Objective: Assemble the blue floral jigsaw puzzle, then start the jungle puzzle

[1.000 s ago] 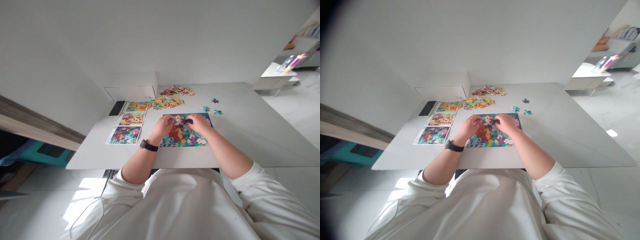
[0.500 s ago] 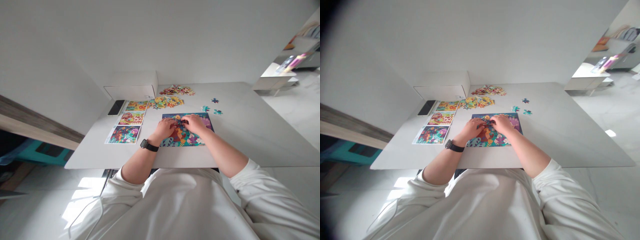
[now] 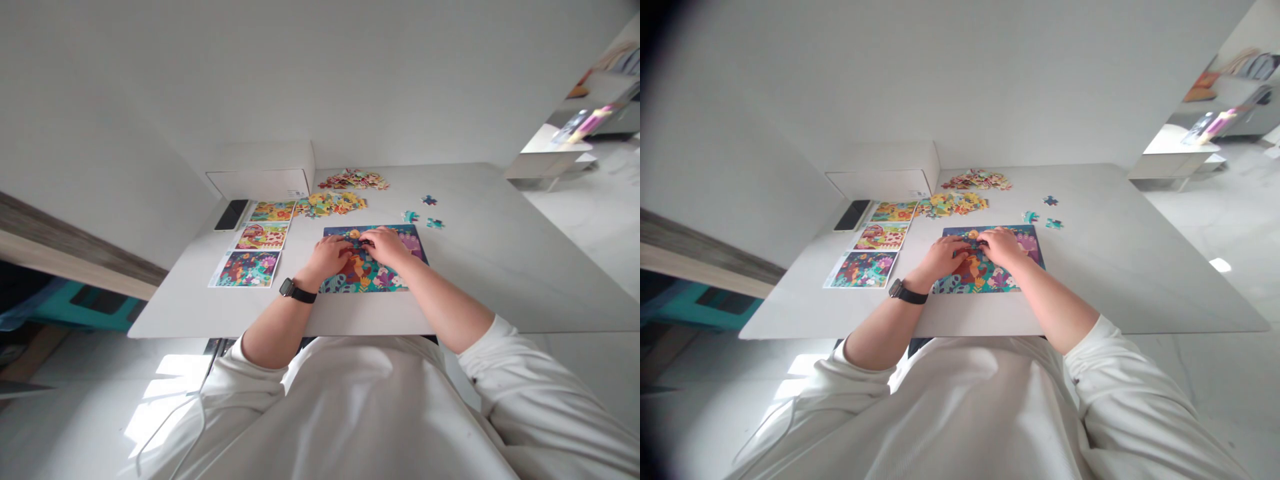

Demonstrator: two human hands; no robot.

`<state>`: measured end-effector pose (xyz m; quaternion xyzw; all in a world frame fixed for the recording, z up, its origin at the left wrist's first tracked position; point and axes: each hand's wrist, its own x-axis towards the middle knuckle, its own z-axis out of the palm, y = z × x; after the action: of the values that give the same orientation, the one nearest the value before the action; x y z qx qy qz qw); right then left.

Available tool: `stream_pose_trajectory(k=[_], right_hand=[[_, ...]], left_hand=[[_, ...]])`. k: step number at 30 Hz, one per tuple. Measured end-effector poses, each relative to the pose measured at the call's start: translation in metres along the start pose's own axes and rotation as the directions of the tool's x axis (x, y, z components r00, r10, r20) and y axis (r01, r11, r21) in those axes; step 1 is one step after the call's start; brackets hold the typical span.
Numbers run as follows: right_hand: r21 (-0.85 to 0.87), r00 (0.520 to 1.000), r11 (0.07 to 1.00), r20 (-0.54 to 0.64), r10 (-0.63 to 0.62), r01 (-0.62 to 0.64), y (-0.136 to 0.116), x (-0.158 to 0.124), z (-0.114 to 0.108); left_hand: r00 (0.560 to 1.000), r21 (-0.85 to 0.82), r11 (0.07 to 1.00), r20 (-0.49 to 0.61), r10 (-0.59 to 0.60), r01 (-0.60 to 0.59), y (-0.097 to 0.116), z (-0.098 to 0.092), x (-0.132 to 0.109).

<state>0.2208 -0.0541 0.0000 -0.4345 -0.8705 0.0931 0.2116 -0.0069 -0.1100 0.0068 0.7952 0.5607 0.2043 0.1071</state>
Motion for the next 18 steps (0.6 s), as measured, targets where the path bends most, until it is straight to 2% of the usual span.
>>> stream_pose_trajectory(k=[9, 18], right_hand=[[-0.009, 1.000, 1.000, -0.001, -0.009, 0.009, 0.0010, -0.0013, 0.0009], [-0.041, 1.000, 0.999, -0.003, -0.016, 0.016, -0.0014, -0.0015, -0.0010]], left_hand=[[1.000, 0.004, 1.000, 0.012, 0.008, -0.008, -0.0029, 0.0007, 0.0008], [0.997, 0.074, 0.997, 0.068, -0.023, 0.018, 0.0030, -0.0044, 0.0007]])
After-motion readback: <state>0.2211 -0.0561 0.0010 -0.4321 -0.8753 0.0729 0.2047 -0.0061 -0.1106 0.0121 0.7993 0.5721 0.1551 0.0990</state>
